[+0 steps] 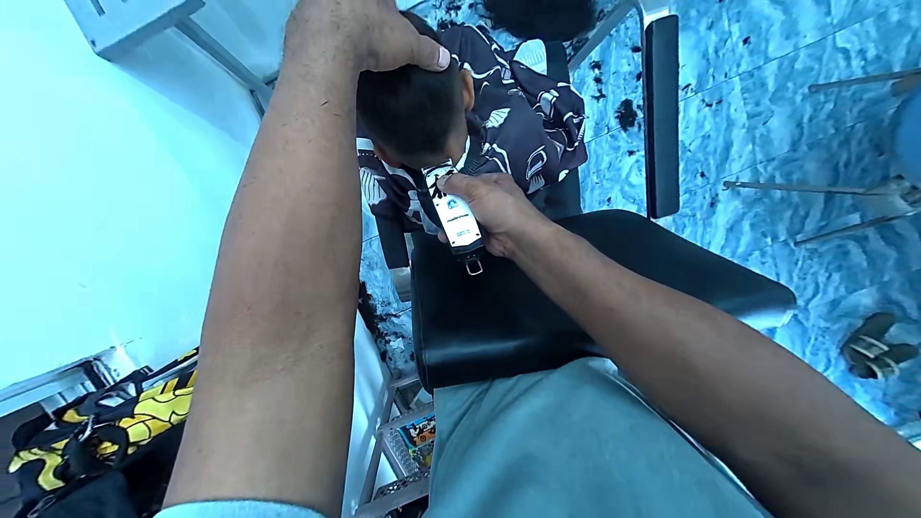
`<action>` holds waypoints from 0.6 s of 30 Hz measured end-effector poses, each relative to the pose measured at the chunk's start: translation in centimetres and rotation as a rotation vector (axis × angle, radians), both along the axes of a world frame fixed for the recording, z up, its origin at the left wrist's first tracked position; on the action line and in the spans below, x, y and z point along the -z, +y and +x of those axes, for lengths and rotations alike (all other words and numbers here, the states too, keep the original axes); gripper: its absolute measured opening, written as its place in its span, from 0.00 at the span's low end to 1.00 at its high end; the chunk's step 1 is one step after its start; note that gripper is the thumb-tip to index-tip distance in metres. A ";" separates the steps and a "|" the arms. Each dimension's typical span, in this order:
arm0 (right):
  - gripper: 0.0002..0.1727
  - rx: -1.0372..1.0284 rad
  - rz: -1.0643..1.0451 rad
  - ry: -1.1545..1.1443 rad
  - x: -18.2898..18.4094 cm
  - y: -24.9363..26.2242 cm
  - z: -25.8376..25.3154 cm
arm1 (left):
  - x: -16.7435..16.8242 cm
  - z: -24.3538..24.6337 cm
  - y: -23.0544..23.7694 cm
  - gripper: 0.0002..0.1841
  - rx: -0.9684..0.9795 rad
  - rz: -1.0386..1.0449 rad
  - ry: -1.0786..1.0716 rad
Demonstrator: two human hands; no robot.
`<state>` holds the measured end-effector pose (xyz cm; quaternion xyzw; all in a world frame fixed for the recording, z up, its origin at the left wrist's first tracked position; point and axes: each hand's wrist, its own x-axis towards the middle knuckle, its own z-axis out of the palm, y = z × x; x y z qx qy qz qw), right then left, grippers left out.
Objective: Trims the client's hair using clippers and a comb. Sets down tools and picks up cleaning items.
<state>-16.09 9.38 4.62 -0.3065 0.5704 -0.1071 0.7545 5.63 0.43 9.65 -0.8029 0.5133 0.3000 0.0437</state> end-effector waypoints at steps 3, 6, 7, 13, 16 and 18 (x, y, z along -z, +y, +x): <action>0.19 -0.037 0.024 0.043 -0.5 -0.5 -0.2 | 0.0 0.0 0.0 0.45 0.020 -0.007 -0.009; 0.18 -0.066 -0.011 0.033 -0.6 -1.0 -0.3 | -0.1 -0.2 -0.1 0.45 0.021 0.000 0.005; 0.19 -0.084 -0.034 0.024 -0.5 -1.0 -0.3 | -0.1 -0.1 -0.3 0.45 0.023 0.006 0.008; 0.19 -0.087 -0.082 0.008 0.1 -0.9 -0.7 | 0.0 -0.2 -0.9 0.47 0.023 0.020 0.004; 0.18 -0.100 -0.100 0.006 0.1 -0.9 -0.8 | 0.1 0.0 -1.1 0.47 0.027 0.023 -0.005; 0.18 -0.097 -0.093 0.018 0.2 -1.0 -0.7 | 0.3 0.3 -1.3 0.48 0.032 0.021 -0.011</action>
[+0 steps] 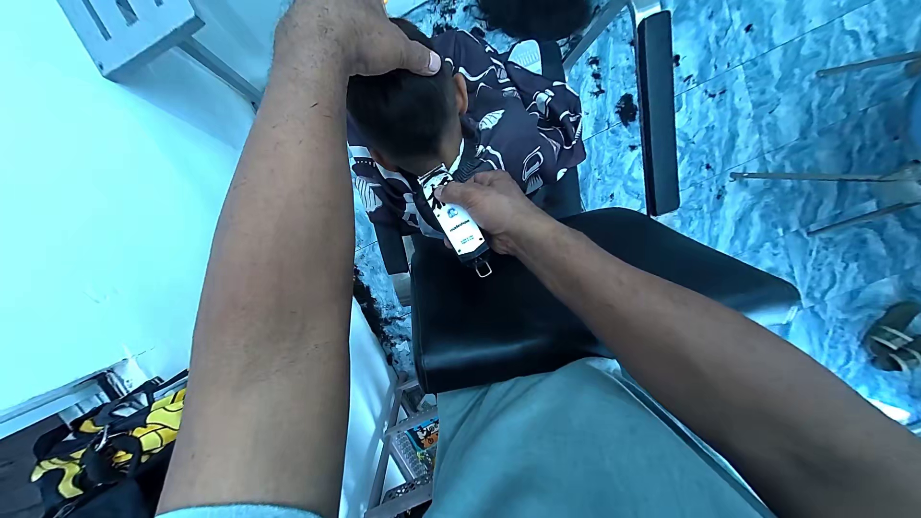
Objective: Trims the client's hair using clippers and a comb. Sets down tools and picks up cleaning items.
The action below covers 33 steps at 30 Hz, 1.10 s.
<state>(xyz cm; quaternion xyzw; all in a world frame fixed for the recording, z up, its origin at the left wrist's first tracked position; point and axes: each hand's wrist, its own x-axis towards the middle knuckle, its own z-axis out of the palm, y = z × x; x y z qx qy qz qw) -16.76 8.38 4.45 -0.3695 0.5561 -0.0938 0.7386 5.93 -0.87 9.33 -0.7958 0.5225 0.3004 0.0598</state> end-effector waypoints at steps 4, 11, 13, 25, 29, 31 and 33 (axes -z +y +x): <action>0.18 -0.038 -0.012 -0.027 0.2 -0.3 0.1 | 0.1 0.4 -0.2 0.47 0.007 -0.004 -0.003; 0.19 -0.064 -0.023 -0.022 0.3 -0.2 0.2 | 0.5 0.6 -0.5 0.48 -0.001 -0.026 0.032; 0.19 -0.045 -0.007 0.020 0.3 -0.1 0.2 | 0.5 0.6 -0.5 0.48 0.016 -0.022 0.019; 0.20 -0.051 -0.037 -0.035 0.8 0.2 0.1 | 0.2 0.4 -0.4 0.48 0.016 -0.027 0.054; 0.19 -0.032 -0.042 -0.040 0.9 0.1 0.3 | 0.3 0.6 -0.3 0.45 0.020 -0.042 0.064; 0.18 -0.045 -0.043 -0.070 0.8 0.1 0.3 | 0.4 0.7 -0.5 0.47 0.030 -0.039 0.064; 0.18 -0.037 -0.042 -0.016 0.7 0.3 0.5 | 0.2 0.6 -0.4 0.47 0.016 -0.024 0.063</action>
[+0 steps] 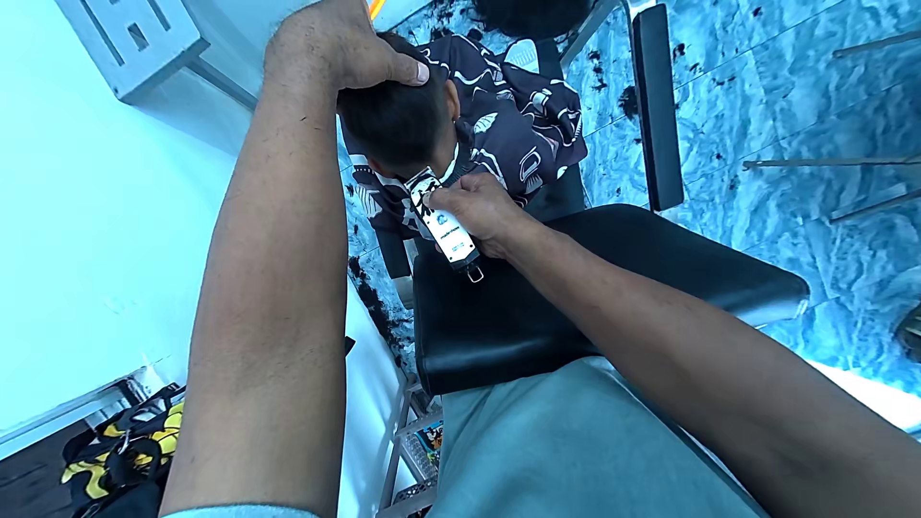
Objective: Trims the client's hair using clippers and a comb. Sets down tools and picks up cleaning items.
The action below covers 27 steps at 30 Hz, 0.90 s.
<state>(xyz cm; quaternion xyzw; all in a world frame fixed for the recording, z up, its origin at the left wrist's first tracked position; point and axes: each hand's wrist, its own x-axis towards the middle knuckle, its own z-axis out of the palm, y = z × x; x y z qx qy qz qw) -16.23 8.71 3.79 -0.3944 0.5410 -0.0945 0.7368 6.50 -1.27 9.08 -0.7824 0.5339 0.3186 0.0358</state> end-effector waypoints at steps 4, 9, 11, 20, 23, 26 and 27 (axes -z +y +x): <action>0.19 -0.003 -0.011 -0.035 0.2 0.0 -0.1 | -0.4 -0.2 0.1 0.46 -0.008 0.011 -0.009; 0.19 -0.001 -0.016 0.027 0.3 0.2 -0.1 | -0.4 -0.1 0.0 0.46 0.010 0.007 -0.027; 0.19 -0.003 -0.028 -0.018 0.6 0.2 -0.2 | -0.5 -0.3 0.2 0.46 -0.002 0.004 -0.015; 0.20 -0.097 -0.122 0.127 0.6 0.9 0.4 | -0.8 -0.6 0.3 0.46 -0.019 0.030 -0.023; 0.22 -0.110 -0.121 0.168 0.6 1.2 0.6 | -0.6 -0.4 0.1 0.46 -0.004 0.013 -0.024; 0.23 -0.135 -0.158 0.134 0.5 1.2 0.9 | -0.3 -0.2 -0.1 0.47 0.016 0.016 -0.029; 0.23 -0.135 -0.155 0.149 0.5 1.3 1.1 | -0.2 -0.1 -0.1 0.46 0.017 0.016 -0.029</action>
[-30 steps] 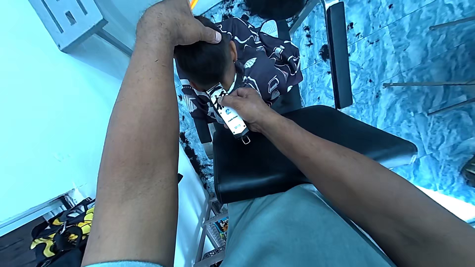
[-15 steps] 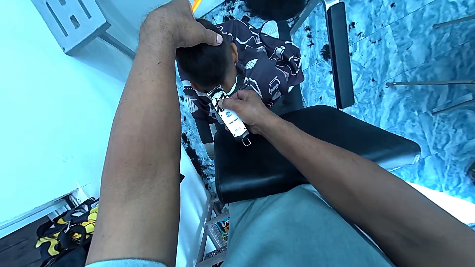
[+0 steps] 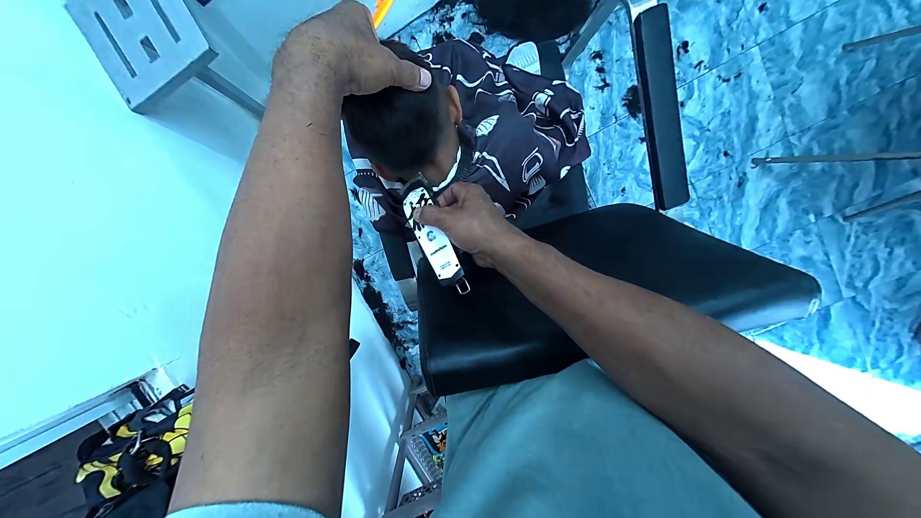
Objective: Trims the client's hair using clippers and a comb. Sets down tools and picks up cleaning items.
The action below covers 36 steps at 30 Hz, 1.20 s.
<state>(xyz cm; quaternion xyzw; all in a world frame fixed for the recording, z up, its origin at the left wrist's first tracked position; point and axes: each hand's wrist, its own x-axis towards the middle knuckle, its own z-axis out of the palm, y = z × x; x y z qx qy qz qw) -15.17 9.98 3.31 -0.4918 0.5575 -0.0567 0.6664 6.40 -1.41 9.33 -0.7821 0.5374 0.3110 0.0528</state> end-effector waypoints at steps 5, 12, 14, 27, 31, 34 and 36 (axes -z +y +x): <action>0.24 -0.008 -0.003 -0.032 0.2 0.1 0.2 | -0.1 -0.1 0.1 0.47 -0.021 -0.006 -0.005; 0.22 -0.014 -0.012 -0.029 0.1 0.0 0.4 | -0.4 -0.2 0.1 0.46 -0.021 -0.001 -0.004; 0.22 -0.006 -0.011 -0.035 0.2 0.0 0.5 | -0.3 0.0 0.2 0.46 -0.022 -0.001 -0.001; 0.20 0.222 0.230 -0.153 -0.8 -0.8 -0.7 | -0.4 0.2 0.9 0.44 -0.053 -0.002 0.030; 0.19 0.215 0.222 -0.144 -0.6 -0.9 -0.8 | -0.5 0.2 1.1 0.43 -0.056 -0.006 0.048; 0.19 0.197 0.189 -0.176 -0.3 -1.0 -0.8 | -0.5 0.3 0.9 0.43 -0.054 -0.009 0.044; 0.18 0.202 0.198 -0.158 -0.5 -0.9 -0.7 | -0.5 0.2 0.9 0.42 -0.050 -0.004 0.037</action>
